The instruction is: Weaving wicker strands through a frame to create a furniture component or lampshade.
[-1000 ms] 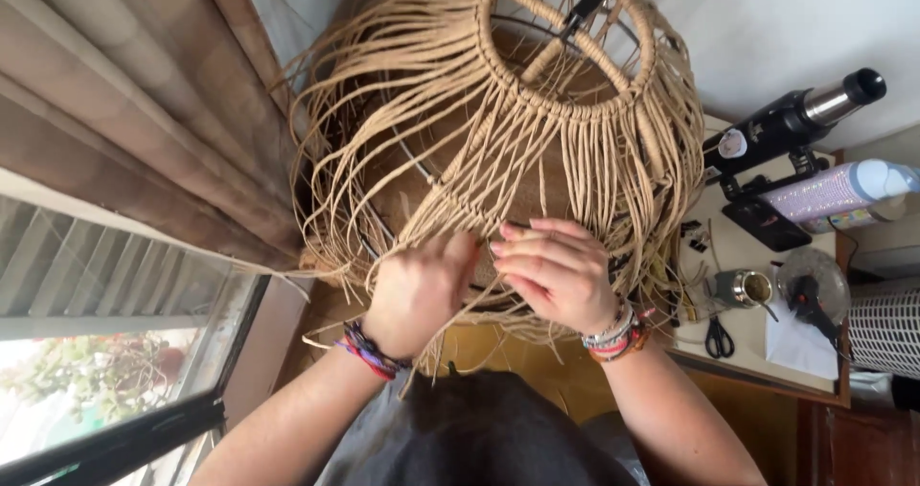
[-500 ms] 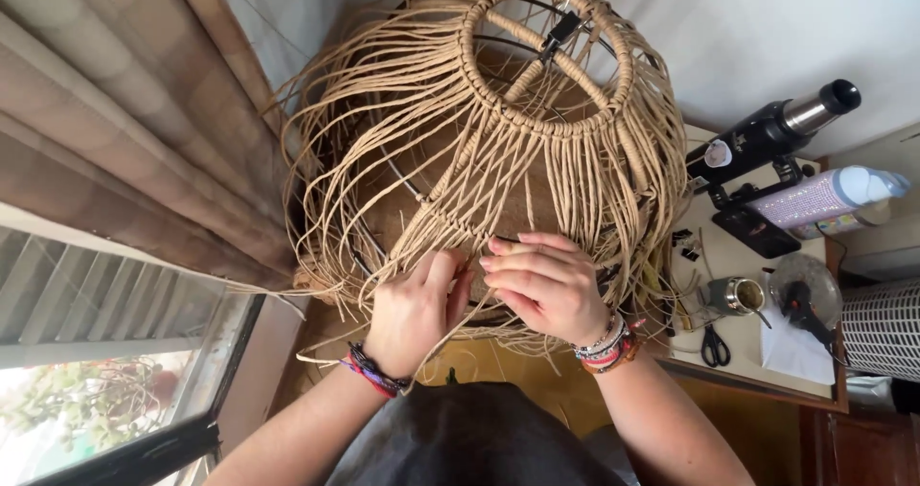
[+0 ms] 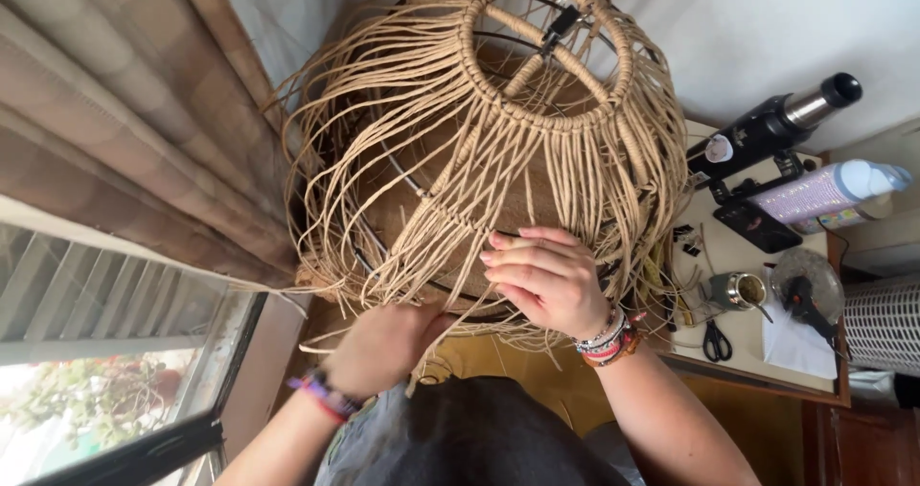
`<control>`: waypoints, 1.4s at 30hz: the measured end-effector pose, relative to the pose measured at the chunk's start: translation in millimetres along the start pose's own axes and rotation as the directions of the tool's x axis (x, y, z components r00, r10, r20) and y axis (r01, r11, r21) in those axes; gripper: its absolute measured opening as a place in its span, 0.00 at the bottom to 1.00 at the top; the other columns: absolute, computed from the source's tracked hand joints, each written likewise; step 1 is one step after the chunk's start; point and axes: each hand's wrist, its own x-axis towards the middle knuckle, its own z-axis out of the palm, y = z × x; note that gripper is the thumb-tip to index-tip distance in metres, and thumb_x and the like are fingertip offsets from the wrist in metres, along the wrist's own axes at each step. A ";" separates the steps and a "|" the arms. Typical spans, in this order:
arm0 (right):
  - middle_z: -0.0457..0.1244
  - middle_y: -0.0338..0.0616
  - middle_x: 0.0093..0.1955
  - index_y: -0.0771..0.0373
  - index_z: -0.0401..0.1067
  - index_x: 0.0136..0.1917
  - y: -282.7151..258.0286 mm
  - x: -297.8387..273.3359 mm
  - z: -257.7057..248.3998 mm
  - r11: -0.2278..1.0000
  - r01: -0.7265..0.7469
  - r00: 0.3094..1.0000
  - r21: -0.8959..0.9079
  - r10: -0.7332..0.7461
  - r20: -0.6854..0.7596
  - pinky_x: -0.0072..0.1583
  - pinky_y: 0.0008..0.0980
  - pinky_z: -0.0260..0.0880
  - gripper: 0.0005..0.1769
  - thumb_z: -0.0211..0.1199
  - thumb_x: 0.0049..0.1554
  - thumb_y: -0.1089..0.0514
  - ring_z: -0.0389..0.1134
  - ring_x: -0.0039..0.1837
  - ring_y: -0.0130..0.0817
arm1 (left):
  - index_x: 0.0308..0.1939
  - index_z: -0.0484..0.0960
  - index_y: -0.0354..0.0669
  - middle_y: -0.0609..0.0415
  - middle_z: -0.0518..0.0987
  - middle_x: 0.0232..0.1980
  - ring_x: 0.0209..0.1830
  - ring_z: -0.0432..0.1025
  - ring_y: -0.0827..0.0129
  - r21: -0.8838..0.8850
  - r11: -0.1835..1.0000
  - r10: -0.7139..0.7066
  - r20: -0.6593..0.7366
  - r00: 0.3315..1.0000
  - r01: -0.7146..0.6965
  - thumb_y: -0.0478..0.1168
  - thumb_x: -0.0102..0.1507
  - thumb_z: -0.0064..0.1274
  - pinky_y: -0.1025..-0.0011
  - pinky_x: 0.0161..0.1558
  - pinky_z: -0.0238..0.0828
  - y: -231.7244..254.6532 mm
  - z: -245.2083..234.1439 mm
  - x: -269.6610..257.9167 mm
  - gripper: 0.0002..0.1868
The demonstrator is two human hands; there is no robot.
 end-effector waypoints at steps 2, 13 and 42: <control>0.72 0.38 0.52 0.56 0.79 0.47 -4.6 2.7 -7.8 0.997 0.039 0.993 -0.062 -0.032 0.117 0.67 0.35 0.66 0.04 0.68 0.56 0.61 0.73 0.59 0.35 | 0.32 0.79 0.54 0.66 0.72 0.17 0.13 0.66 0.74 0.277 0.951 -0.178 0.138 0.974 0.134 0.61 0.73 0.40 0.75 0.17 0.62 7.0 -17.9 -13.4 0.24; 0.70 0.41 0.40 0.56 0.77 0.48 -65.8 0.5 -14.2 0.998 0.051 0.993 0.042 -0.055 0.107 0.60 0.41 0.73 0.05 0.62 0.58 0.60 0.74 0.46 0.35 | 0.63 0.73 0.34 0.46 0.73 0.45 0.47 0.70 0.56 -0.839 0.530 -0.152 0.051 0.987 0.125 0.43 0.72 0.36 0.62 0.50 0.69 80.0 -13.8 39.5 0.21; 0.65 0.44 0.38 0.61 0.73 0.44 -60.4 25.8 -40.5 0.616 -0.787 0.604 0.036 0.757 0.248 0.43 0.33 0.75 0.04 0.59 0.59 0.61 0.72 0.40 0.39 | 0.44 0.77 0.35 0.60 0.62 0.18 0.11 0.57 0.79 -0.969 0.239 -0.082 0.036 0.996 0.055 0.40 0.75 0.35 0.83 0.15 0.51 27.4 44.6 40.8 0.16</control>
